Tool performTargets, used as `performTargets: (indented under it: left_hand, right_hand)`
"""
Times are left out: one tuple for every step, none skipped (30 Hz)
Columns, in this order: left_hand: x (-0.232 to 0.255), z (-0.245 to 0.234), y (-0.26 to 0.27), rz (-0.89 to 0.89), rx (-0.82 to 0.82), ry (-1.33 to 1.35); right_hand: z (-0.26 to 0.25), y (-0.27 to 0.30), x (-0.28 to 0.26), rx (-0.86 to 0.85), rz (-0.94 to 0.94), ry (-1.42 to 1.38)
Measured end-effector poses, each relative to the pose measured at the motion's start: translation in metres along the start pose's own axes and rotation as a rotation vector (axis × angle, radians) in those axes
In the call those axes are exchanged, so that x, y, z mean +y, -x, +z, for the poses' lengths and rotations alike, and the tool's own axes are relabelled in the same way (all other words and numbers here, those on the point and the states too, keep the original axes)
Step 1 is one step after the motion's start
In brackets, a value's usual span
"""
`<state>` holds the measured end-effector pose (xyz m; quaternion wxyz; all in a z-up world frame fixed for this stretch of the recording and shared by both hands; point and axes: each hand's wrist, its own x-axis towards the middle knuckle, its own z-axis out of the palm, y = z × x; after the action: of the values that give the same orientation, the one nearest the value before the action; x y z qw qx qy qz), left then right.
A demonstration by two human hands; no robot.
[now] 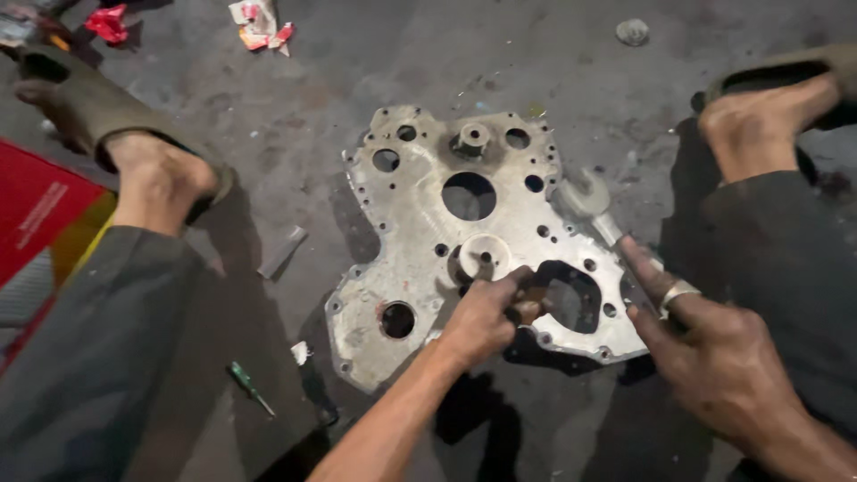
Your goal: The person sits on the floor and cleans a large, irregularly shaped metal part using a small brush and a scraper. They scrub the surface and edges of the part, focusing on removing residue from the holes and flat areas.
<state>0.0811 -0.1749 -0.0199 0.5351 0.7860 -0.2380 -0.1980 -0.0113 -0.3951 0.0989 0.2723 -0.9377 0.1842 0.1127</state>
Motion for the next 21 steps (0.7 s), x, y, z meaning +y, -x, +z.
performTargets:
  left_hand:
    - [0.004, -0.001, 0.001, -0.04, -0.029, -0.063]
    - [0.009, -0.001, -0.004, -0.062, -0.063, -0.125]
    - [0.012, -0.003, -0.006, -0.064, -0.051, -0.085]
    - [0.013, -0.002, -0.006, -0.068, -0.037, -0.031]
    - [0.012, 0.0, -0.007, -0.072, -0.024, 0.023]
    - [0.008, 0.0, -0.002, -0.068, -0.021, 0.011]
    - [0.004, 0.001, -0.001, -0.063, -0.018, -0.001]
    - [0.0, 0.001, -0.006, -0.033, -0.03, -0.019]
    - [-0.004, 0.001, -0.003, 0.018, -0.001, -0.017]
    - [-0.008, 0.007, -0.003, 0.078, 0.025, -0.005]
    - [-0.013, 0.011, -0.007, 0.138, 0.051, 0.008]
    - [-0.018, 0.016, -0.011, -0.073, 0.041, 0.29]
    - [-0.021, 0.022, -0.017, -0.285, 0.03, 0.571]
    - [-0.024, 0.021, -0.013, -0.507, 0.023, 0.838]
    - [-0.025, 0.017, -0.001, -0.317, 0.056, 0.531]
    - [-0.019, 0.014, 0.0, -0.1, 0.072, 0.222]
    - [-0.013, 0.009, -0.001, 0.117, 0.089, -0.087]
    - [-0.008, 0.008, -0.005, 0.103, 0.056, -0.077]
    - [-0.007, 0.006, -0.008, 0.088, 0.023, -0.068]
    - [-0.011, 0.004, 0.001, 0.045, 0.001, -0.062]
    - [-0.013, 0.011, -0.001, -0.178, 0.016, 0.309]
  right_hand:
    - [0.007, -0.004, 0.003, -0.073, -0.037, 0.054]
    - [0.007, -0.007, 0.006, -0.129, -0.065, 0.113]
    - [0.008, -0.006, 0.008, -0.073, -0.082, 0.017]
    - [0.007, -0.001, 0.009, -0.02, -0.095, -0.065]
    - [0.004, 0.003, 0.008, 0.033, -0.108, -0.148]
    - [0.006, 0.004, 0.003, 0.039, -0.113, -0.146]
    - [0.006, 0.005, -0.003, 0.045, -0.118, -0.144]
    - [0.003, 0.005, -0.009, 0.081, -0.113, -0.145]
    - [-0.001, 0.004, -0.015, -0.031, -0.06, -0.027]
    - [-0.006, 0.001, -0.016, -0.134, 0.001, 0.099]
    - [-0.01, 0.0, -0.016, -0.237, 0.067, 0.223]
    - [-0.011, 0.001, -0.015, -0.083, 0.003, 0.116]
    - [-0.011, 0.003, -0.012, 0.071, -0.059, 0.008]
    - [-0.004, 0.005, -0.008, 0.22, -0.117, -0.118]
    - [0.005, 0.005, -0.005, 0.09, -0.124, -0.064]
    - [0.01, -0.001, -0.004, -0.007, -0.127, -0.002]
    - [0.011, -0.005, -0.002, -0.104, -0.128, 0.06]
    - [0.007, -0.004, 0.003, -0.056, -0.124, 0.019]
    - [0.005, -0.001, 0.004, -0.007, -0.122, -0.022]
    - [0.011, 0.005, -0.001, 0.013, -0.13, -0.068]
    - [0.011, 0.01, -0.005, 0.05, -0.074, -0.001]
